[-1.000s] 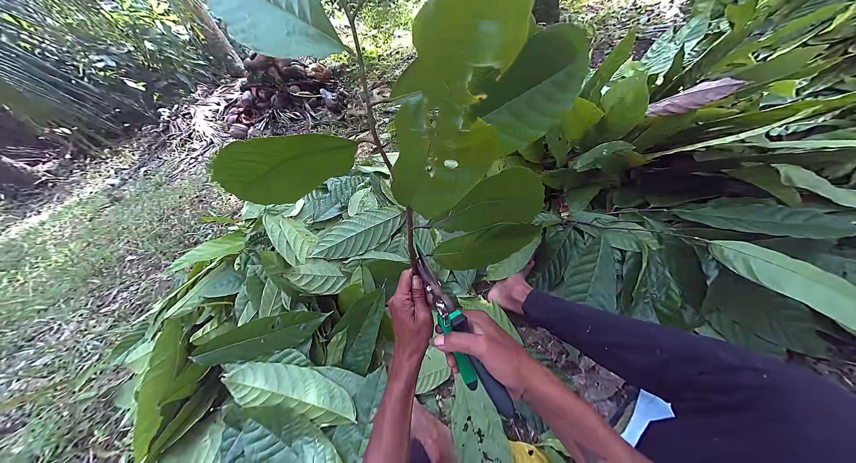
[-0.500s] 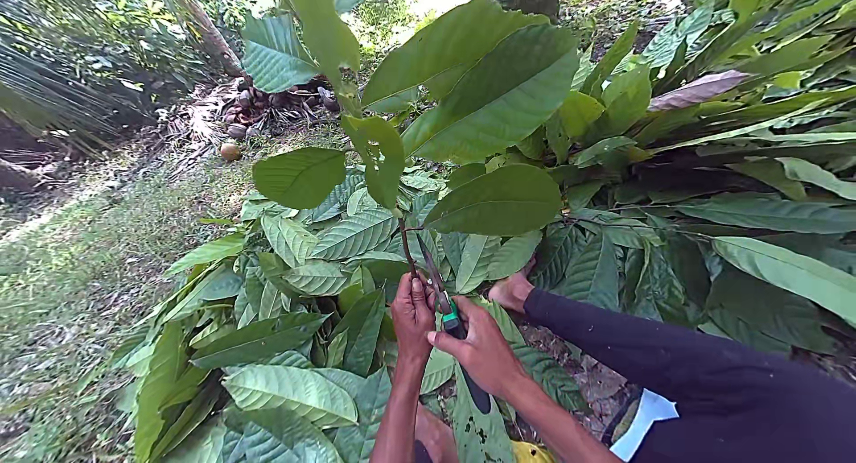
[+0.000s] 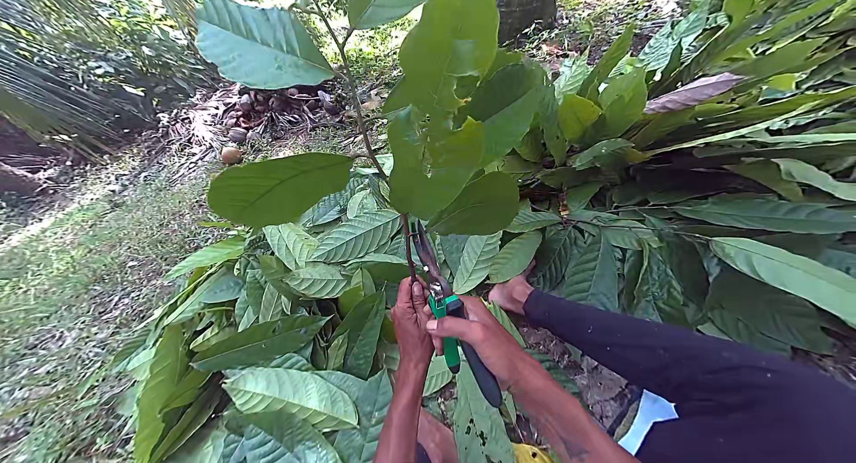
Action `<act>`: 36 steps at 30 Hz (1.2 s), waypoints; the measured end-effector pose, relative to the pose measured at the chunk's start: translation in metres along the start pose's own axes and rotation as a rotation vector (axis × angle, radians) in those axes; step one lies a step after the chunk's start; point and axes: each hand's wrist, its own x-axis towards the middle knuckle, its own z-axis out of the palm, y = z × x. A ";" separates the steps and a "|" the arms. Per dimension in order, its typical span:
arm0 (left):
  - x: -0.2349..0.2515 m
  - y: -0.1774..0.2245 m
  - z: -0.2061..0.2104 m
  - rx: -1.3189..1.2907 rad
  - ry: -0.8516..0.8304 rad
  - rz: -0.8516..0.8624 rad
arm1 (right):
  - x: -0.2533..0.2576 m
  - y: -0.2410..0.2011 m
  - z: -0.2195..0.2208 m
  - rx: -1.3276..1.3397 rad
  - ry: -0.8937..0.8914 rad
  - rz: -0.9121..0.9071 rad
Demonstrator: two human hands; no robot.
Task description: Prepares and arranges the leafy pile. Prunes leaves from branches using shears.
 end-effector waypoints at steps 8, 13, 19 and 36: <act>-0.005 0.000 0.004 0.028 0.082 -0.048 | -0.003 -0.010 0.006 0.116 -0.054 0.066; -0.007 -0.008 0.004 0.145 0.116 0.020 | -0.002 -0.004 0.009 0.030 -0.009 0.038; 0.018 0.003 -0.020 -0.167 -0.212 0.076 | 0.001 0.011 0.003 -0.130 0.082 0.020; 0.023 0.019 -0.002 -0.147 0.083 0.064 | -0.002 0.030 0.008 -0.754 0.358 -0.003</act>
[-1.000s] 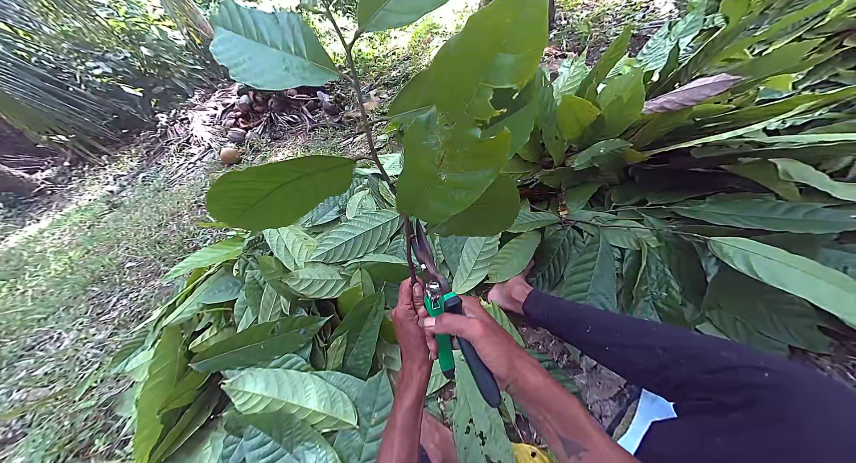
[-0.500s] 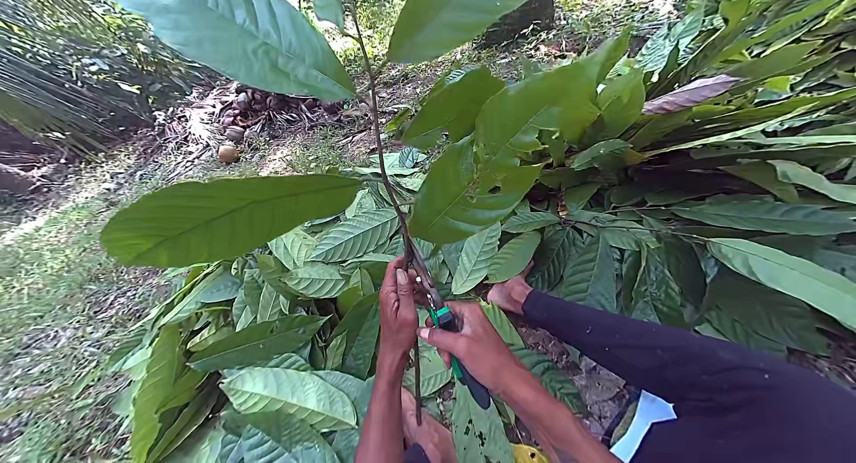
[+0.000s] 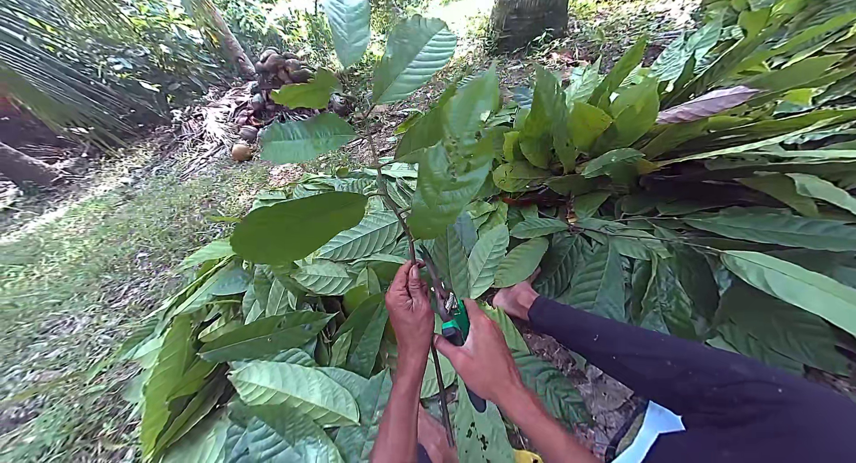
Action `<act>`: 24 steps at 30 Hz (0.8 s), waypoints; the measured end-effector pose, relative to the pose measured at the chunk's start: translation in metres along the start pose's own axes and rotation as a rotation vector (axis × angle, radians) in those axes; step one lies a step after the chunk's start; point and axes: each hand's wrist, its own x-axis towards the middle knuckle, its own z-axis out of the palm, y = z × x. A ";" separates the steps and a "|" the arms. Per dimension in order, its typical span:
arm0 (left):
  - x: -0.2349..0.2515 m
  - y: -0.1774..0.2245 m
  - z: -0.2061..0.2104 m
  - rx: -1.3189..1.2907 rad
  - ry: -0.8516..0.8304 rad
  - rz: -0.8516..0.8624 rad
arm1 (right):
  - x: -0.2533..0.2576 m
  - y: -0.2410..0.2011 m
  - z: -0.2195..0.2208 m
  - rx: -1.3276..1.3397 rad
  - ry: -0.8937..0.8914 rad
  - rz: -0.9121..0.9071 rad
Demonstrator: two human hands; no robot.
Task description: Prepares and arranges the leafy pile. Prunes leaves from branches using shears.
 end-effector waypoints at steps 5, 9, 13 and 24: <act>-0.004 0.000 -0.001 0.020 0.002 0.006 | 0.003 0.001 0.003 -0.038 0.072 -0.050; -0.008 0.001 0.000 0.052 -0.012 0.006 | 0.006 0.004 0.001 -0.045 0.089 -0.057; -0.011 0.001 0.002 0.036 -0.006 -0.003 | 0.008 0.007 0.002 -0.049 0.130 -0.076; -0.016 -0.017 -0.003 0.093 0.042 0.042 | 0.016 -0.005 -0.014 -0.001 0.011 -0.052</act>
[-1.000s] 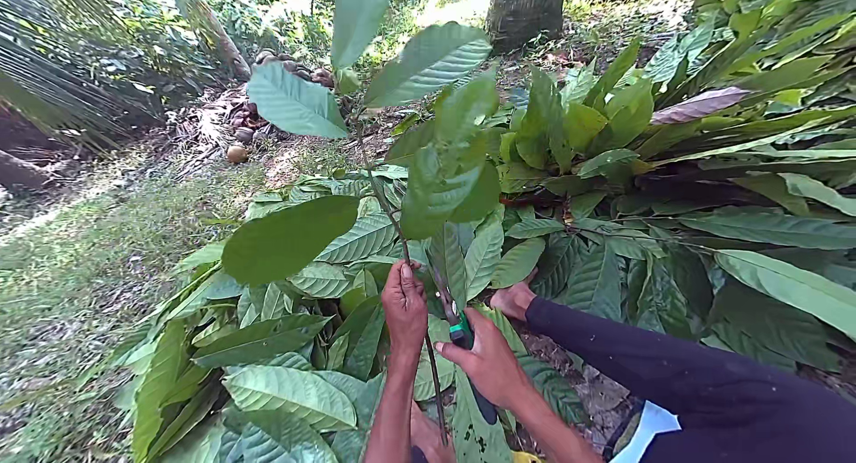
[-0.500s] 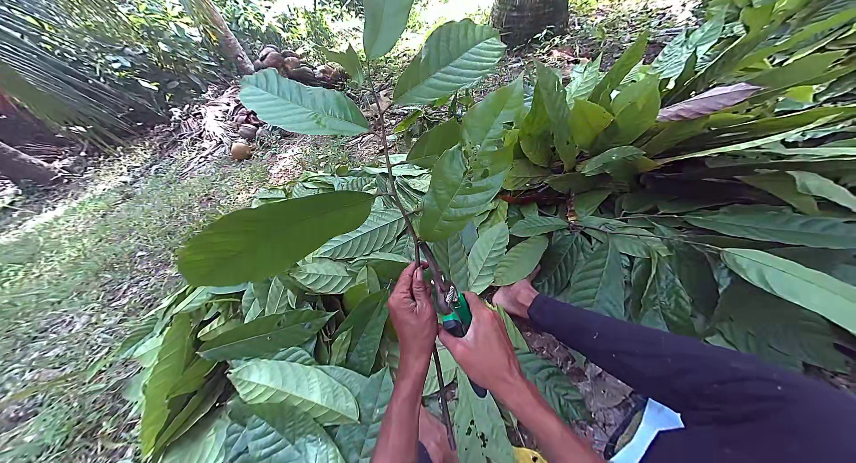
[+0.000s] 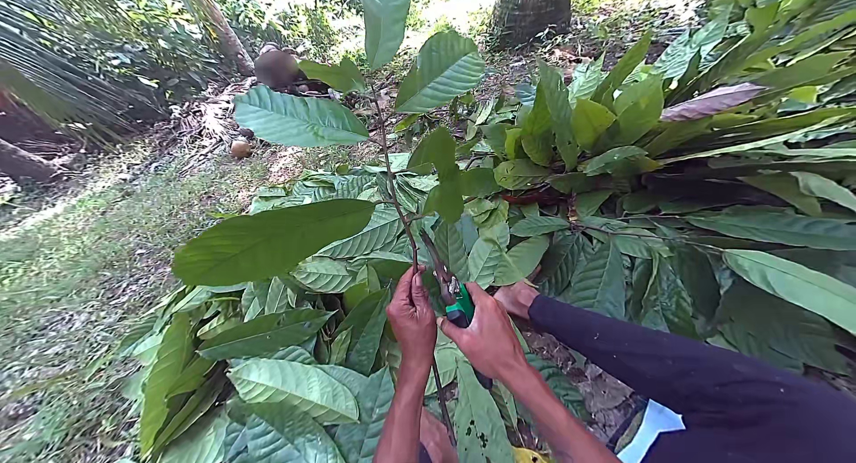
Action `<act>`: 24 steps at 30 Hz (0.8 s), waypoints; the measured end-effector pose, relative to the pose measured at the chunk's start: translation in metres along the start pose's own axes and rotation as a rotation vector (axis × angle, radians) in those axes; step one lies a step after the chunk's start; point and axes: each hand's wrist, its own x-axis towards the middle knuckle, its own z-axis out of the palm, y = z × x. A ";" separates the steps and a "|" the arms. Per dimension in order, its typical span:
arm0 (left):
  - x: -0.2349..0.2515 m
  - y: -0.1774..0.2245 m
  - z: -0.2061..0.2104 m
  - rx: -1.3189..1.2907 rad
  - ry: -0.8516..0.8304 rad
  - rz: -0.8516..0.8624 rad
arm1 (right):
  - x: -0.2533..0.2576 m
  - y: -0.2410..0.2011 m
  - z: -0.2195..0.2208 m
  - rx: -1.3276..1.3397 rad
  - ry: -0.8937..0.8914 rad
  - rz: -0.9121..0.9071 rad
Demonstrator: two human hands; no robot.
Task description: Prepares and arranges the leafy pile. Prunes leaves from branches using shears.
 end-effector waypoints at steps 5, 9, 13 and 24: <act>-0.003 0.001 -0.001 0.059 0.002 0.063 | 0.007 -0.012 -0.008 0.003 -0.045 -0.008; -0.006 0.003 0.001 0.058 0.005 0.074 | 0.008 -0.015 -0.010 0.009 -0.054 -0.021; -0.009 0.005 0.003 0.069 0.009 0.053 | 0.008 -0.013 -0.007 0.048 -0.040 -0.039; 0.016 0.010 -0.001 -0.346 -0.421 -0.162 | 0.004 0.000 -0.008 0.161 0.015 -0.102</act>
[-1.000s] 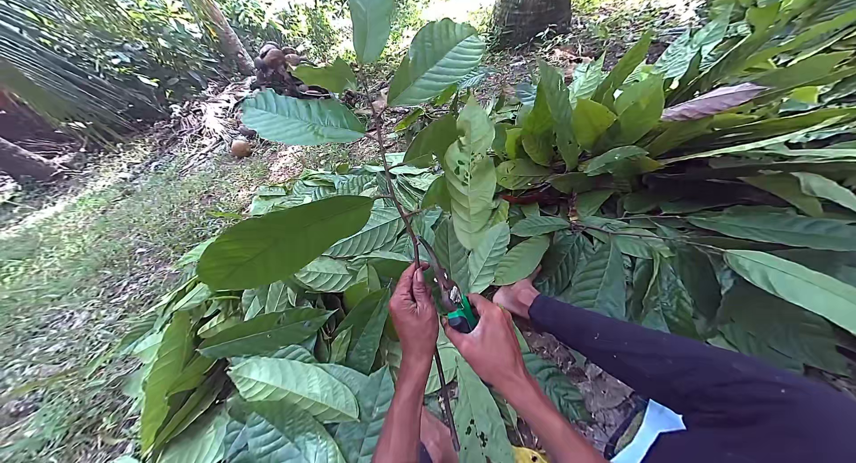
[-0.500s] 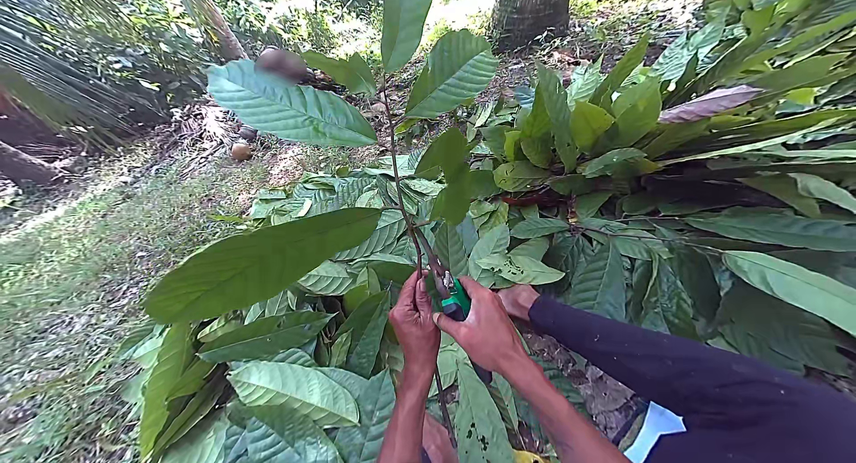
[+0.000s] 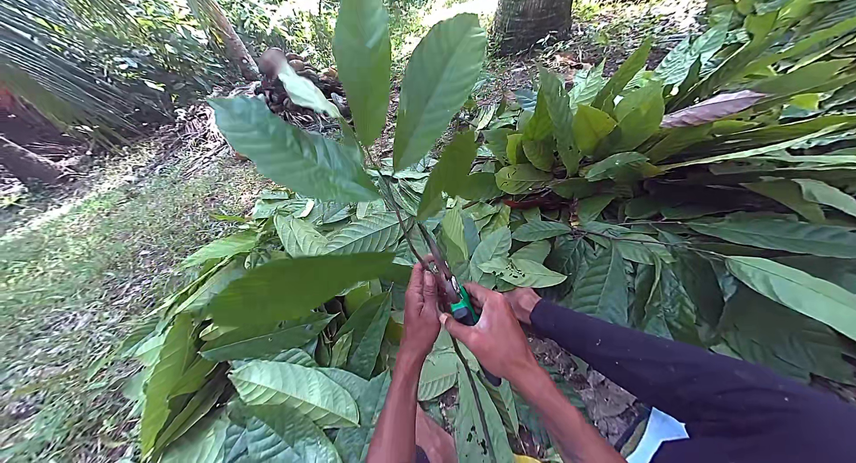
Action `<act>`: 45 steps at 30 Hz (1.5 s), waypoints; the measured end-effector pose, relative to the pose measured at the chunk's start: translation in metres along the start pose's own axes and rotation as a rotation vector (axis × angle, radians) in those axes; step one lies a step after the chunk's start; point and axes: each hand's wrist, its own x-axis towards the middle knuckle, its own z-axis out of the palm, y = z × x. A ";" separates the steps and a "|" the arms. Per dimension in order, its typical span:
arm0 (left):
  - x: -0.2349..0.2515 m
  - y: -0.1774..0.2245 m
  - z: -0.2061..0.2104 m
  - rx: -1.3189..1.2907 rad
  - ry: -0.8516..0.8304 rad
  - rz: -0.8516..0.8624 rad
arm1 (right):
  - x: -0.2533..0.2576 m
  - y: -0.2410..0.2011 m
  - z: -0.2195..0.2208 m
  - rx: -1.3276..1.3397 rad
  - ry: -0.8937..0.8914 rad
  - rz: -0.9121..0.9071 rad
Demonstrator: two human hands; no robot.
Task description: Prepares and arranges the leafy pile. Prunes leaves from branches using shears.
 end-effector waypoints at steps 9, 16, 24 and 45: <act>0.008 -0.023 -0.008 -0.158 -0.035 -0.060 | -0.033 0.020 -0.029 0.199 -0.388 0.148; -0.009 -0.026 -0.006 0.075 -0.070 -0.039 | -0.052 0.041 -0.023 0.614 -0.558 0.438; -0.017 -0.024 0.000 0.130 0.015 -0.064 | -0.049 0.033 -0.020 0.646 -0.547 0.484; -0.016 -0.043 -0.010 0.044 -0.004 0.172 | -0.054 0.033 -0.012 0.598 -0.320 0.348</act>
